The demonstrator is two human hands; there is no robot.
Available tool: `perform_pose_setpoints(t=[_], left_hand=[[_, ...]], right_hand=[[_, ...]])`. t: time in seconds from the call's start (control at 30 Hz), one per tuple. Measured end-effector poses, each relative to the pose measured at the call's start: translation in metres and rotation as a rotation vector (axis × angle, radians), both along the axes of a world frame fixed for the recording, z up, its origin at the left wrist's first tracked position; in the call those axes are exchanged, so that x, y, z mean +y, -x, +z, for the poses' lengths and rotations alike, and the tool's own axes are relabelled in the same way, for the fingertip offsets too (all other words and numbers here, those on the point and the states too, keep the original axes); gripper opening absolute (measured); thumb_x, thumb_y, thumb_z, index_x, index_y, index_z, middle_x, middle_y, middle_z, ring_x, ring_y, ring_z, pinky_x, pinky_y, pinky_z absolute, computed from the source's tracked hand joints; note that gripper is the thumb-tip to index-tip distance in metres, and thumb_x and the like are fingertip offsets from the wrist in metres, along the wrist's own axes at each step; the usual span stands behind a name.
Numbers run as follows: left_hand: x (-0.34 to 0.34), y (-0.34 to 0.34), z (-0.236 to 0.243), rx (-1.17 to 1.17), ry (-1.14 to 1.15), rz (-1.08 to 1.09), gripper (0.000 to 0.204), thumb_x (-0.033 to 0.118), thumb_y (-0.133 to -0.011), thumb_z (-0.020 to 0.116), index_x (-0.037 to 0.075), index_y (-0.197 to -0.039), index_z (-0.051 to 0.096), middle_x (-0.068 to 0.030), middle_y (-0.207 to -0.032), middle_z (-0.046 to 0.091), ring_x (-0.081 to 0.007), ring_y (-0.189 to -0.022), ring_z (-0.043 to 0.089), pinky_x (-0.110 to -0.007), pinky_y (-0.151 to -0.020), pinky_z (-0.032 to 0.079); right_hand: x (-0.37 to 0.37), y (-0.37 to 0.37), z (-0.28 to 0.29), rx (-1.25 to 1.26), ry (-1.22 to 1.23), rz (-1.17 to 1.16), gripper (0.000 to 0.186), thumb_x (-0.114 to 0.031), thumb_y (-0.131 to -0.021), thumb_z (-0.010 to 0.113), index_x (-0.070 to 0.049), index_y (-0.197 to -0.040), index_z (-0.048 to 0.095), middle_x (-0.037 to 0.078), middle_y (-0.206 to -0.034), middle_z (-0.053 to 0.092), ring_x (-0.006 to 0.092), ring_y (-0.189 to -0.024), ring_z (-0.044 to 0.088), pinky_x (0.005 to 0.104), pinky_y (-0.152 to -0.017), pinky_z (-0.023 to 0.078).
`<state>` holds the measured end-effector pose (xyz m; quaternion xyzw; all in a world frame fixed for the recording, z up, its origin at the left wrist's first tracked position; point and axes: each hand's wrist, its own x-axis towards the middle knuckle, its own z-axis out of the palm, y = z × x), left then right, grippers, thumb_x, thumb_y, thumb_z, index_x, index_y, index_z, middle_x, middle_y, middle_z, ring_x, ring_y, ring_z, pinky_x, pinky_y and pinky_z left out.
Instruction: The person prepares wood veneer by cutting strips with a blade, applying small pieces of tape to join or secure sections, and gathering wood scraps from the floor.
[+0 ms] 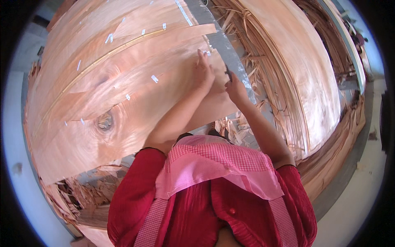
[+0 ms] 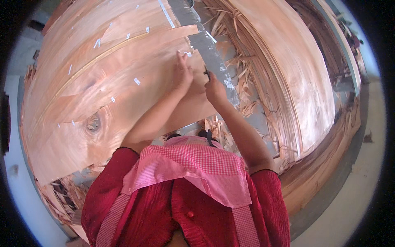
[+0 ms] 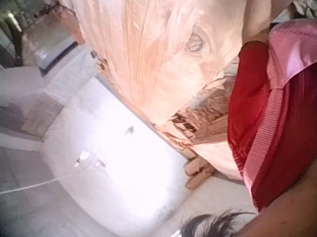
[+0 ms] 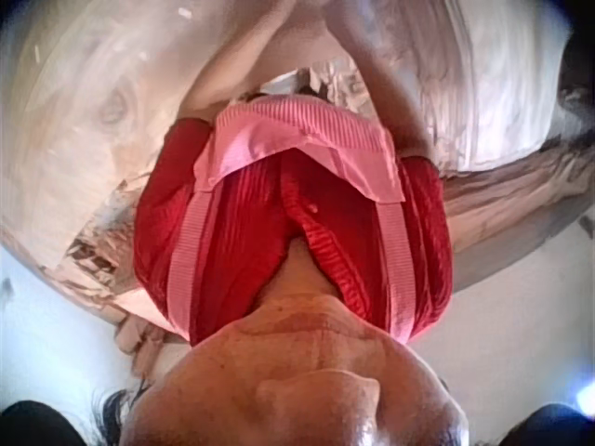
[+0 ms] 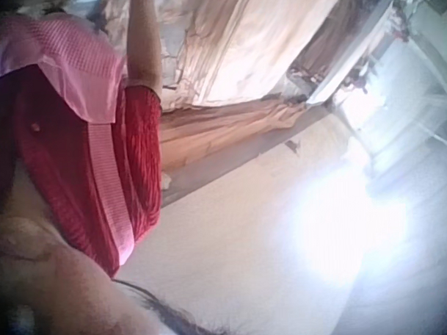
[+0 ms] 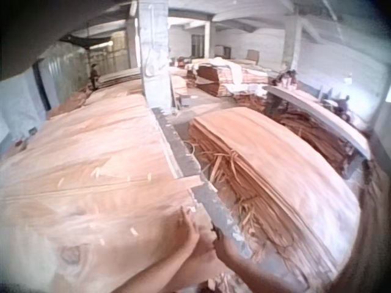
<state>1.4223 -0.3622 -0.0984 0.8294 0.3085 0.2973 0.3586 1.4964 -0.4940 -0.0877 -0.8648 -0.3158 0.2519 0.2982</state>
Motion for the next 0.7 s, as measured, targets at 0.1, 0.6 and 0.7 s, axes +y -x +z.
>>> perform_pose_setpoints(t=[0.1,0.6,0.7], left_hand=[[-0.008,-0.018,-0.027,0.199,-0.226,0.114,0.070,0.009,-0.081,0.048,-0.006,-0.133,0.005,-0.0141,-0.134,0.035,-0.0293,-0.125,0.030,-0.040,-0.103,0.021],[-0.016,-0.022,-0.014,0.403,-0.425,0.142,0.058,0.017,-0.083,0.044,-0.003,-0.131,0.019,-0.0170,-0.133,0.033,-0.0340,-0.124,0.028,-0.050,-0.102,0.017],[-0.017,-0.021,-0.010,0.318,-0.332,0.167,0.058,0.018,-0.082,0.045,-0.002,-0.131,0.020,-0.0166,-0.134,0.032,-0.0344,-0.124,0.028,-0.050,-0.101,0.018]], right_hand=[[0.035,-0.015,0.027,-0.184,0.215,0.217,0.049,-0.015,-0.082,0.039,-0.004,-0.129,0.029,0.028,-0.087,0.059,0.0416,-0.077,0.059,0.0490,-0.068,0.046],[0.069,-0.028,0.025,-0.205,0.337,0.245,0.043,-0.019,-0.087,0.031,-0.014,-0.130,0.030,0.023,-0.098,0.059,0.0377,-0.091,0.058,0.0450,-0.078,0.046],[0.045,-0.015,0.024,-0.207,0.379,0.229,0.045,-0.021,-0.087,0.031,-0.016,-0.132,0.028,0.024,-0.095,0.059,0.0395,-0.087,0.058,0.0465,-0.077,0.045]])
